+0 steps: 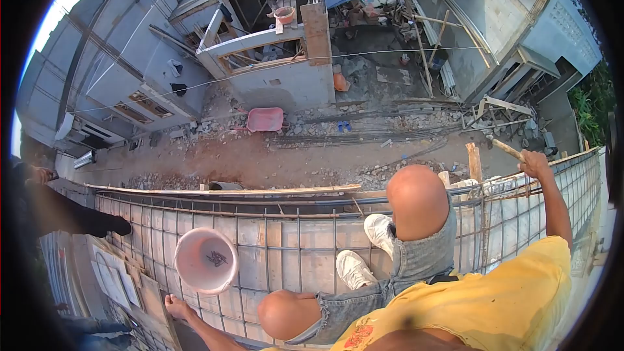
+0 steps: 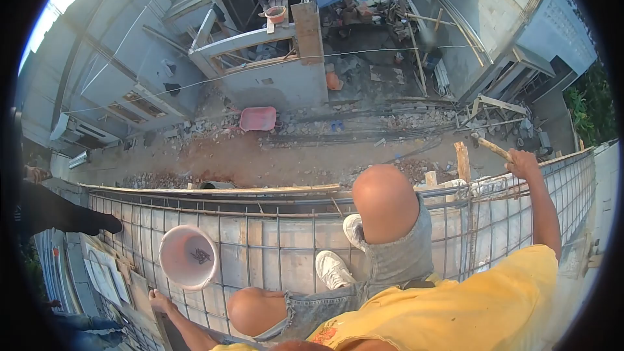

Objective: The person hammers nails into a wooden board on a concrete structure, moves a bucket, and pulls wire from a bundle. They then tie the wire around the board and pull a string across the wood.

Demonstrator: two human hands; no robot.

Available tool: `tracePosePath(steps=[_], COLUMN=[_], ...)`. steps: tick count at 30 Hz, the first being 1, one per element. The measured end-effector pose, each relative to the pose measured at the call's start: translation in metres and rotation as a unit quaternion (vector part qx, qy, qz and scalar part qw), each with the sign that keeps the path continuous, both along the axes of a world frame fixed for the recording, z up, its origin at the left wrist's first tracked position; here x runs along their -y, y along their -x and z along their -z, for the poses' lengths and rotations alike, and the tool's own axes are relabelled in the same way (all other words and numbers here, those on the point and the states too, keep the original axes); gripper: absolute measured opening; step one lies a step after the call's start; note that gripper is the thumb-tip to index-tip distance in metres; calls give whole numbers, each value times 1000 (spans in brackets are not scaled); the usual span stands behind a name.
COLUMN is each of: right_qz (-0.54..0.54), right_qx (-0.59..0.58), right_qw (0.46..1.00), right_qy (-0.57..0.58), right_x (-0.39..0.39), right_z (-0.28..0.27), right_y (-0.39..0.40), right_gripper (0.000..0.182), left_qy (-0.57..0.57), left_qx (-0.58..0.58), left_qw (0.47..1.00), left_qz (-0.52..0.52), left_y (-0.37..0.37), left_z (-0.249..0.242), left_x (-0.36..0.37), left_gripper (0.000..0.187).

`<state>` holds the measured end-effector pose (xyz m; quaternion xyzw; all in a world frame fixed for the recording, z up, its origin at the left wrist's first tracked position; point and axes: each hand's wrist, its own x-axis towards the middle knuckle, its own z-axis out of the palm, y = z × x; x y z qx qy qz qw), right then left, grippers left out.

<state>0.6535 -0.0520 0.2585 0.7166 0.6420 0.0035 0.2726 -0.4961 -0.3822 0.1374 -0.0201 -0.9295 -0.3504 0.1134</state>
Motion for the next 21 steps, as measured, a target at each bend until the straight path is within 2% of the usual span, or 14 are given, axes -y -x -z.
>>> tracePosePath(steps=[1, 3, 4, 5, 6, 7, 10, 14, 17, 19, 20, 21], right_qz=[19, 12, -4, -13, -11, -36, -74, -118, -173, -146, -128, -182], right_qx=[-22, -29, -20, 17, 49, 53, -3, -25, 50, 64, 83, 109], right_qw=[1000, 1000, 1000, 1000, 998, 998, 997, 992, 982, 987, 988, 976], right_qy=[4, -6, -23, 3, 26, 26, 11, -25, -52, -30, -10, -47], right_x=[-2, -3, -2, -3, -4, -5, -1, 9, 15, 8, 12, 17], right_z=[-2, -5, 12, 28, 40, 50, 49, 54, 68, 71, 61, 57], right_y=[3, 11, -7, -28, -41, -53, -55, -74, -80, -74, -64, -57], right_gripper=[35, 37, 38, 40, 40, 42, 44, 50, 54, 56, 56, 53], left_qy=[59, 64, 79, 74, 47, 2, -36, -98, -146, -166, -140, -113], left_qx=[-65, -93, -122, -169, -164, -174, -154, -161, -117, -95, -69, -35], left_qw=[996, 992, 988, 980, 980, 974, 969, 946, 937, 935, 938, 940], left_qz=[22, 51, 53, 77, 97, 145, 189, 263, 294, 299, 309, 320], left_y=[5, -22, -42, -45, -52, -25, -74, -85, -100, -96, -100, -106], left_z=[-2, -36, -58, -66, -79, -69, -121, -126, -130, -108, -100, -95], left_x=[10, -12, -31, -40, -55, -54, -109, -159, -198, -221, -230, -237], left_gripper=[32, 32, 33, 32, 30, 26, 27, 27, 26, 25, 27, 29])
